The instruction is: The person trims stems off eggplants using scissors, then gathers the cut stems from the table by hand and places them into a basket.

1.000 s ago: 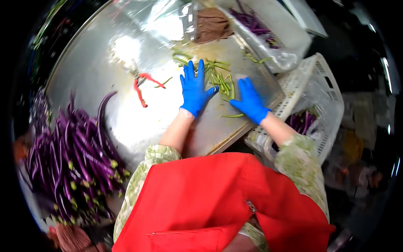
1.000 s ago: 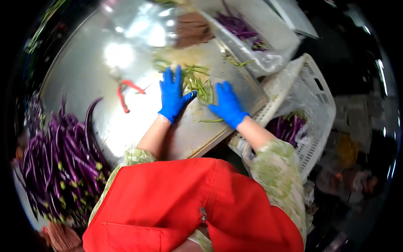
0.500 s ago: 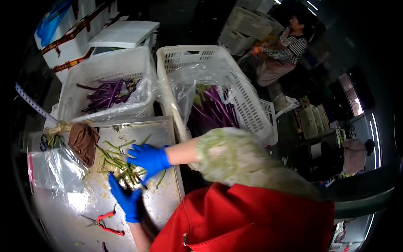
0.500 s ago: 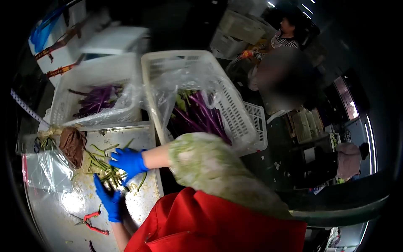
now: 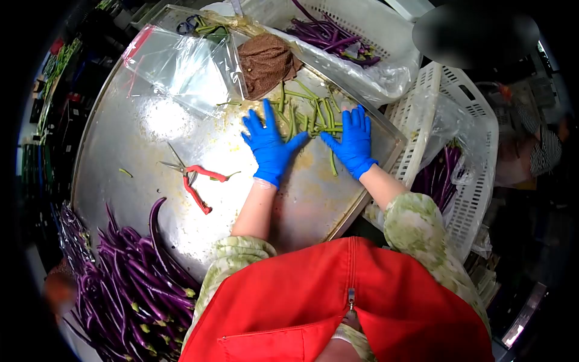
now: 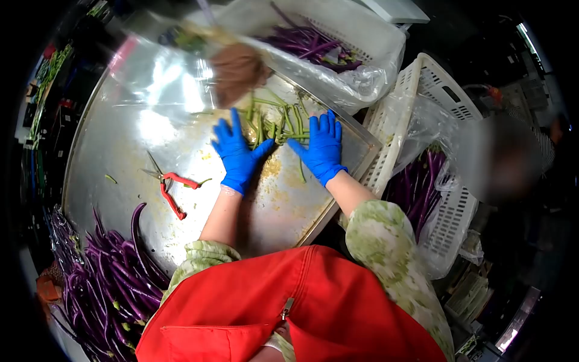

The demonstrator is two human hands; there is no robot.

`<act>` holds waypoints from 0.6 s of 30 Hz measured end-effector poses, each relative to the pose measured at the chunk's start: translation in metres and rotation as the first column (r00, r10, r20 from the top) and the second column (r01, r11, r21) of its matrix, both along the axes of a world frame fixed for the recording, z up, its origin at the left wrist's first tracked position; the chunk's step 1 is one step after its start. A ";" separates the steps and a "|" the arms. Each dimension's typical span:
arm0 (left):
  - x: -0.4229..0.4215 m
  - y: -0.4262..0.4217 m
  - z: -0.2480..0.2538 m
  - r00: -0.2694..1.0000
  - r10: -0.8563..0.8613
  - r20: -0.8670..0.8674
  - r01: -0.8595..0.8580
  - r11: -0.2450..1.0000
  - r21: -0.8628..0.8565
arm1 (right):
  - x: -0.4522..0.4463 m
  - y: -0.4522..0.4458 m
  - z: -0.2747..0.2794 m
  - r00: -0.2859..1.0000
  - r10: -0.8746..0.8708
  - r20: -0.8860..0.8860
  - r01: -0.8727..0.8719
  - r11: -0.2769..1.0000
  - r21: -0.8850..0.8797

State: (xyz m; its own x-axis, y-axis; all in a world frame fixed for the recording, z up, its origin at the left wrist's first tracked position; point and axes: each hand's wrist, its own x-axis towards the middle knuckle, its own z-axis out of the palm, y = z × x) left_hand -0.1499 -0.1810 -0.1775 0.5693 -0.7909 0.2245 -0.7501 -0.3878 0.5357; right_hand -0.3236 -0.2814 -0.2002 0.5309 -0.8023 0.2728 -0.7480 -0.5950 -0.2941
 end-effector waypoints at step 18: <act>-0.008 -0.082 -0.031 0.479 -0.426 -0.767 -0.140 0.826 -0.546 | 0.098 -0.021 0.025 0.211 -0.404 0.890 -0.598 0.667 0.445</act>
State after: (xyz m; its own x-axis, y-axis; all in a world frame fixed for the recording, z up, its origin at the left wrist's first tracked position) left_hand -0.1578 -0.2632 -0.2088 0.5780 -0.8129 0.0710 0.1589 0.1975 0.9673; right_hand -0.2253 -0.3027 -0.1750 0.3811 -0.9203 0.0881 0.4249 0.0897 -0.9008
